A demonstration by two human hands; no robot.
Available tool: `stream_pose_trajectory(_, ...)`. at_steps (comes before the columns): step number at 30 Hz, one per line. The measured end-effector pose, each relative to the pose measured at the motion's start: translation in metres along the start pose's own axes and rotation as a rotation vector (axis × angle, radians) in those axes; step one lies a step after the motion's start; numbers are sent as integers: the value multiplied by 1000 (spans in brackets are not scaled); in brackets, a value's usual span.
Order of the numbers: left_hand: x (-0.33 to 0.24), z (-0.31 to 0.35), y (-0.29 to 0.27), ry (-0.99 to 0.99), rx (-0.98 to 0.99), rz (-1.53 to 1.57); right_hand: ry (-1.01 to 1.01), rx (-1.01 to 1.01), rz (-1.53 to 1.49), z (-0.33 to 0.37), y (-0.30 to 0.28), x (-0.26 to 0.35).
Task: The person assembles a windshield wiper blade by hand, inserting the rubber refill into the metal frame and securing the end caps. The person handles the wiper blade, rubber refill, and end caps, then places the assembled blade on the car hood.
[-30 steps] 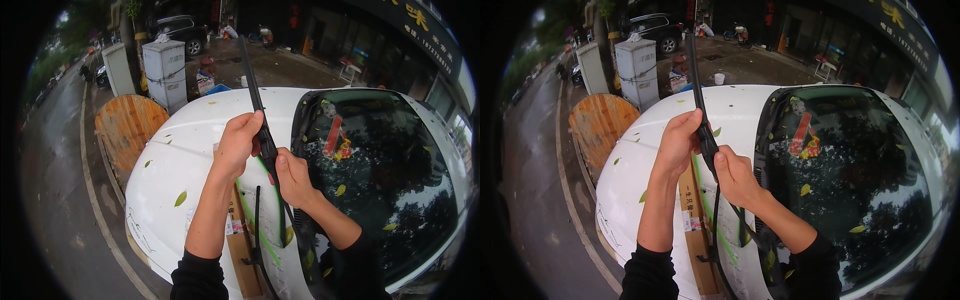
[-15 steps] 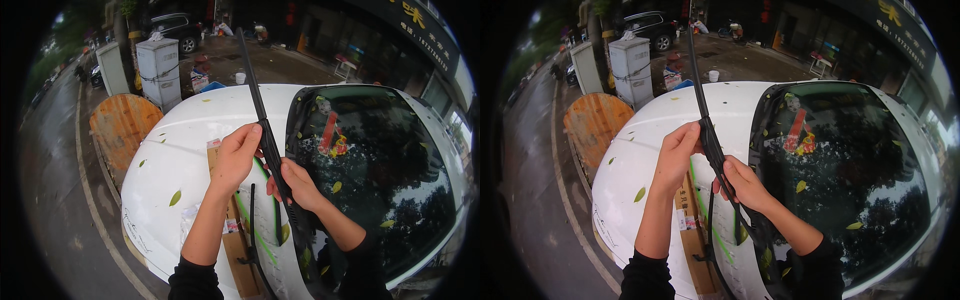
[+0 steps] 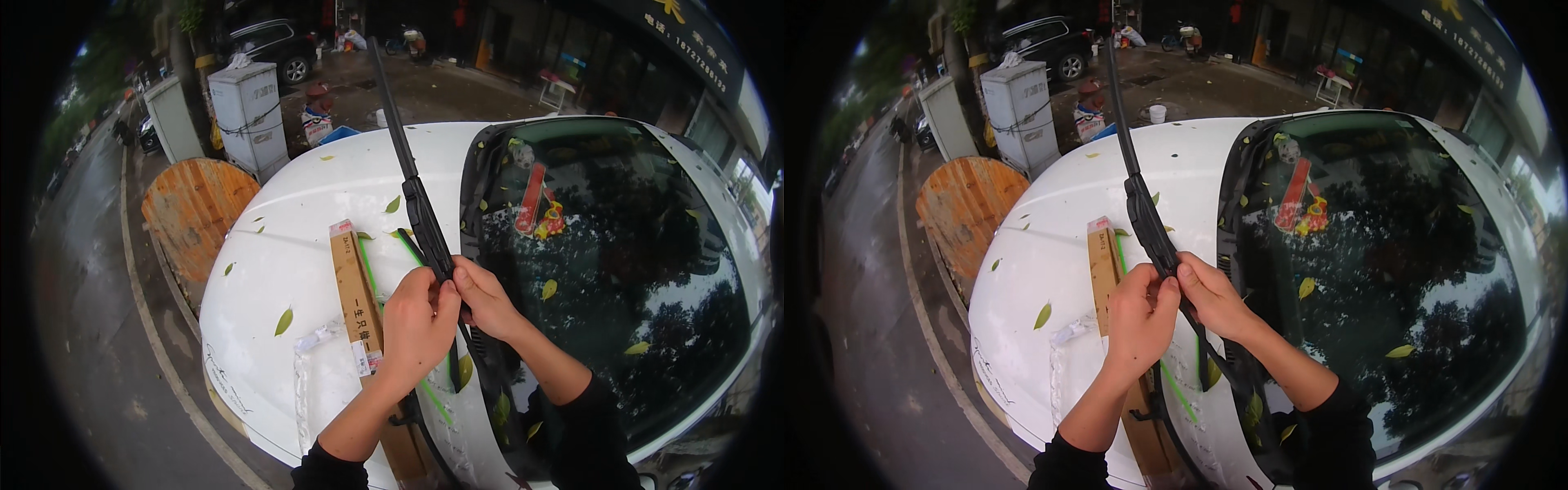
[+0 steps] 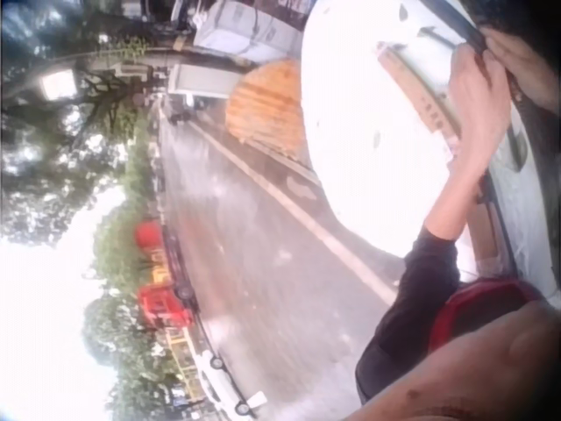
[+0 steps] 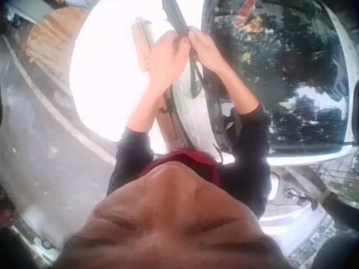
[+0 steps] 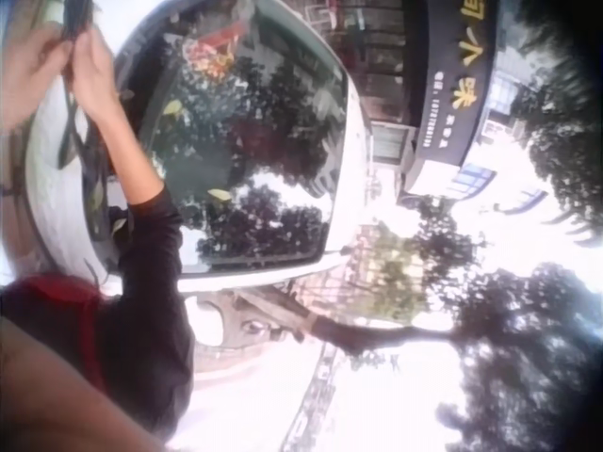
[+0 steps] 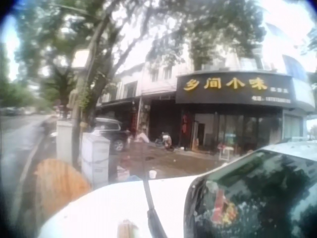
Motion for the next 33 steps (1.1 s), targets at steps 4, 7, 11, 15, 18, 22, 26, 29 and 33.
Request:
stream_pose_trajectory(4, 9, 3, 5, -48, 2, 203, -64, -12, 43, -2, -1, 7)
stream_pose_trajectory(7, 22, 4, 18, -90, 17, 509, -160, -26, 55, -12, -12, 5)
stream_pose_trajectory(11, 17, 11, 27, -218, 64, 874, -230, -29, 247, -28, -28, 7)
stream_pose_trajectory(15, 11, 8, 37, -291, 82, 1141, -412, -24, 384, -32, -33, 15)
stream_pose_trajectory(18, 14, 7, 43, -345, 101, 1175, -501, 3, 478, -34, -31, 23)
stream_pose_trajectory(22, 15, 7, 44, -388, 52, 1185, -549, 69, 551, -38, -31, 29)
stream_pose_trajectory(26, 14, 8, 44, -382, 47, 1189, -580, 112, 619, -42, -32, 36)
stream_pose_trajectory(29, 14, 9, 42, -387, 43, 1195, -621, 104, 643, -44, -30, 40)
stream_pose_trajectory(33, 13, 9, 42, -398, 23, 1180, -666, 120, 707, -48, -33, 44)
Point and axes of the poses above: each hand's wrist, its own z-axis away from the middle knuckle, its own y-axis out of the palm, x = y × z, the point moved 8 cm from there along -z, towards the middle knuckle
